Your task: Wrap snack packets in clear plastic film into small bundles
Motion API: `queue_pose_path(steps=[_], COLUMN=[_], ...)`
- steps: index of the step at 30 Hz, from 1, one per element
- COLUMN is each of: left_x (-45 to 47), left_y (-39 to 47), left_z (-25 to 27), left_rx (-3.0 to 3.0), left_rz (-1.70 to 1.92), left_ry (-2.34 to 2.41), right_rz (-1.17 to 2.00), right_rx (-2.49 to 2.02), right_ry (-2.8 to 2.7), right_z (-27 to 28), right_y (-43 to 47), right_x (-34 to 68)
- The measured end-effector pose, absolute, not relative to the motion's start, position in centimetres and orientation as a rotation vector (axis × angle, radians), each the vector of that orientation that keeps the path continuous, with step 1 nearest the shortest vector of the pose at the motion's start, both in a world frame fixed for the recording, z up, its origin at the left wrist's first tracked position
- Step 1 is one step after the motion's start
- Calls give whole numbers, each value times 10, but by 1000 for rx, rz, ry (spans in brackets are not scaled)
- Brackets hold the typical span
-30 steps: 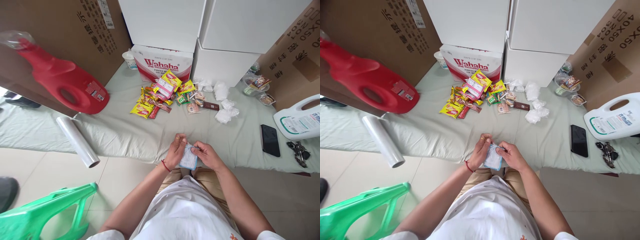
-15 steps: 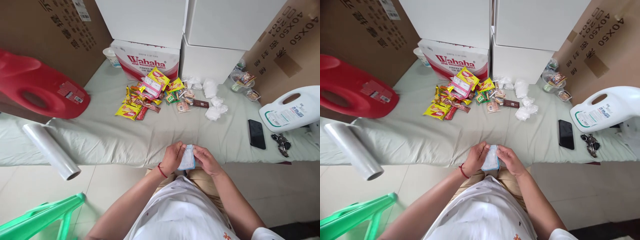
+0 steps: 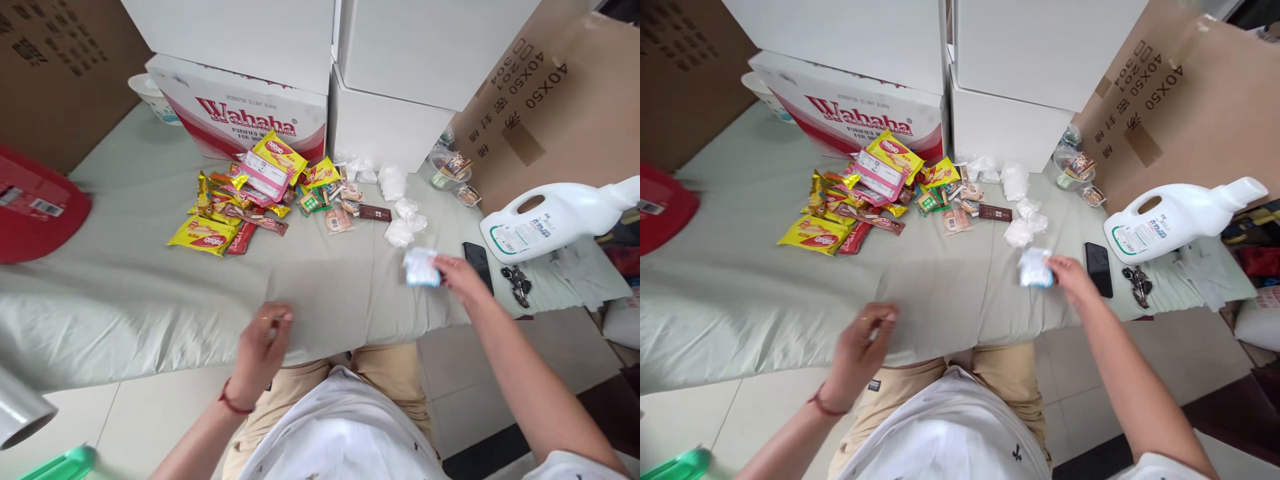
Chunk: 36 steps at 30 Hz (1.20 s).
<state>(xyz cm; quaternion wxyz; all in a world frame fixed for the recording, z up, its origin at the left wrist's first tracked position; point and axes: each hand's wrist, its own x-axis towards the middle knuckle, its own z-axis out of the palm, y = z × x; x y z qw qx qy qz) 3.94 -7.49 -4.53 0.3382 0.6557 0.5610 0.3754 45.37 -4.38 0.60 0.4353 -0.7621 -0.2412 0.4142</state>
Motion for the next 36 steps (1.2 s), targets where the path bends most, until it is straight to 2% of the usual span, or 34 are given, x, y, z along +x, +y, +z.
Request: queue_pose_path(steps=[4, 7, 13, 16, 19, 25, 31, 36], left_x=[-9, -23, -23, -26, -26, -18, -22, -25], left_y=[-75, -81, -84, -75, -60, -44, -45, -50], left_z=[-43, -43, -43, -39, -38, -60, -73, -79], left_rx=[1710, 1615, 1261, 1329, 1355, 1413, 1425, 1423], left_rz=[1040, 1045, 938, 960, 1103, 948, 1030, 1182], left_ry=[1772, 1976, 2423, 2384, 2320, 2220, 2072, 1976], right_rz=[741, 736, 944, 1055, 1075, 601, 101, 38], right_rx=[-1874, -1886, -1853, -1825, -1856, -2066, -2035, -1955], right_ry=[-461, -456, -715, -877, -1101, -1470, -2052, -1736], right_z=[62, 74, 2, -24, -27, -18, -25, -28], right_y=[44, 71, 18, -24, -49, -29, 23, 39], right_x=[527, 544, 473, 443, 445, 478, 457, 455])
